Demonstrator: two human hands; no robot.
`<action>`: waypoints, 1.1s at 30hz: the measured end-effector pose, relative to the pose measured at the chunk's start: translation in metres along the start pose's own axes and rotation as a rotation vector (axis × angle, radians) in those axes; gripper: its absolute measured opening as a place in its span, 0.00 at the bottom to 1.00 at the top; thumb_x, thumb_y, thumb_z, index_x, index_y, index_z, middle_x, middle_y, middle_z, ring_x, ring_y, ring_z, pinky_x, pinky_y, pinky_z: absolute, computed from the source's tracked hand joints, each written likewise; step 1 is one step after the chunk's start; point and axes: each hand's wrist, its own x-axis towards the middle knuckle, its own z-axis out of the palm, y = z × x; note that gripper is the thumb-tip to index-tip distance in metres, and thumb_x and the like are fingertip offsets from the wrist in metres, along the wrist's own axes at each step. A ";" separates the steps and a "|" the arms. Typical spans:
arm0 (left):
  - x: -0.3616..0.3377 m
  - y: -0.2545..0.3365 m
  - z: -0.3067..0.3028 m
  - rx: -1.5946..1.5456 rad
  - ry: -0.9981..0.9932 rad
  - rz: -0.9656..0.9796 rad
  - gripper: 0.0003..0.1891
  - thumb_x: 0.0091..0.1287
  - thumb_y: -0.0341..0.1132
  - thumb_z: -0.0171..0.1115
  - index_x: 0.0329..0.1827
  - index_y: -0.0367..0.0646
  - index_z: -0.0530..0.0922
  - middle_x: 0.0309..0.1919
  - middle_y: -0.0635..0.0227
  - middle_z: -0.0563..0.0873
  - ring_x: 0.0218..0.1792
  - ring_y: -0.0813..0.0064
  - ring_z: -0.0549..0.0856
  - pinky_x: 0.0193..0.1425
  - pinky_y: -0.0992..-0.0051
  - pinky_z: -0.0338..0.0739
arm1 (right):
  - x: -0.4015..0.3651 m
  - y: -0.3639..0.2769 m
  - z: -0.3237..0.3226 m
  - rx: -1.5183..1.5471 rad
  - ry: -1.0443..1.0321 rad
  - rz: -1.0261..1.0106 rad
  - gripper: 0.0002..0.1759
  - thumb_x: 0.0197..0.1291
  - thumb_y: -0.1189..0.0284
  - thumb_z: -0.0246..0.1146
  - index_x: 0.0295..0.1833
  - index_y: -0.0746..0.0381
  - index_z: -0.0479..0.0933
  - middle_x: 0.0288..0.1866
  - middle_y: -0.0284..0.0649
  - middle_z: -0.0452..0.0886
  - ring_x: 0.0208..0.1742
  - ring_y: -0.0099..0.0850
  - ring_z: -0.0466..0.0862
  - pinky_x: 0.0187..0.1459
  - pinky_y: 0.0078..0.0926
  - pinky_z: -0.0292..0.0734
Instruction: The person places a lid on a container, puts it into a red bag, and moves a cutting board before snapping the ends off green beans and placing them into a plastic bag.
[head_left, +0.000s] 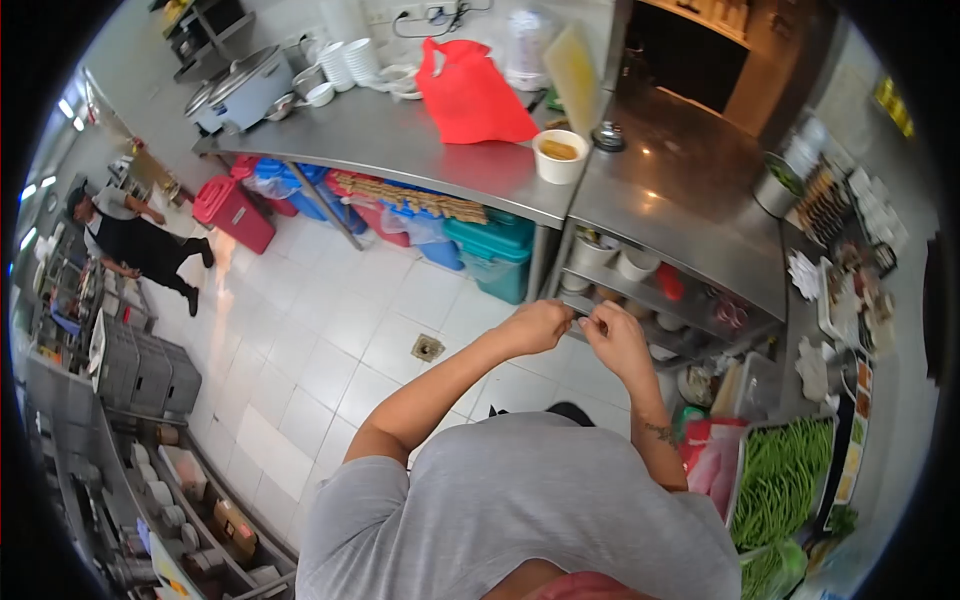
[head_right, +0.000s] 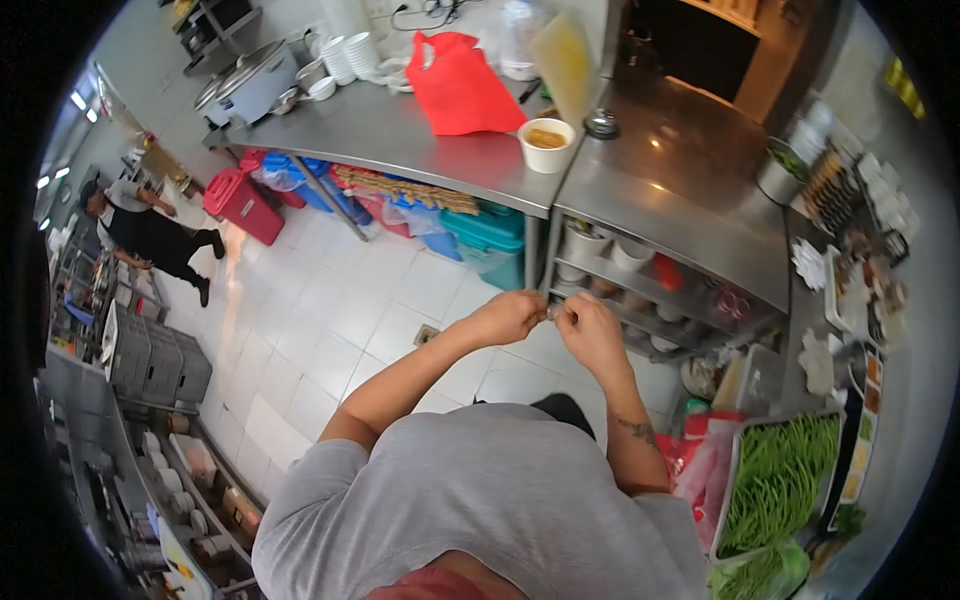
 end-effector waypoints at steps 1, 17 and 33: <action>-0.002 -0.013 -0.015 0.009 0.035 -0.009 0.06 0.64 0.30 0.56 0.35 0.35 0.78 0.34 0.53 0.81 0.40 0.49 0.80 0.44 0.57 0.74 | 0.017 -0.006 0.011 0.041 -0.037 -0.074 0.10 0.58 0.68 0.62 0.35 0.65 0.74 0.36 0.44 0.77 0.35 0.43 0.80 0.39 0.39 0.73; 0.051 -0.273 -0.263 -0.054 0.498 -0.321 0.08 0.62 0.30 0.56 0.38 0.37 0.81 0.30 0.50 0.83 0.35 0.53 0.83 0.41 0.62 0.76 | 0.309 -0.054 0.138 -0.033 -0.547 -0.318 0.13 0.61 0.64 0.60 0.43 0.61 0.79 0.42 0.46 0.79 0.46 0.44 0.80 0.49 0.39 0.74; 0.326 -0.710 -0.551 0.316 0.777 -0.195 0.13 0.57 0.29 0.54 0.39 0.34 0.83 0.35 0.48 0.86 0.39 0.50 0.84 0.45 0.61 0.77 | 0.378 -0.026 0.204 0.633 0.195 0.617 0.08 0.64 0.72 0.59 0.40 0.67 0.78 0.28 0.36 0.80 0.30 0.24 0.80 0.35 0.23 0.75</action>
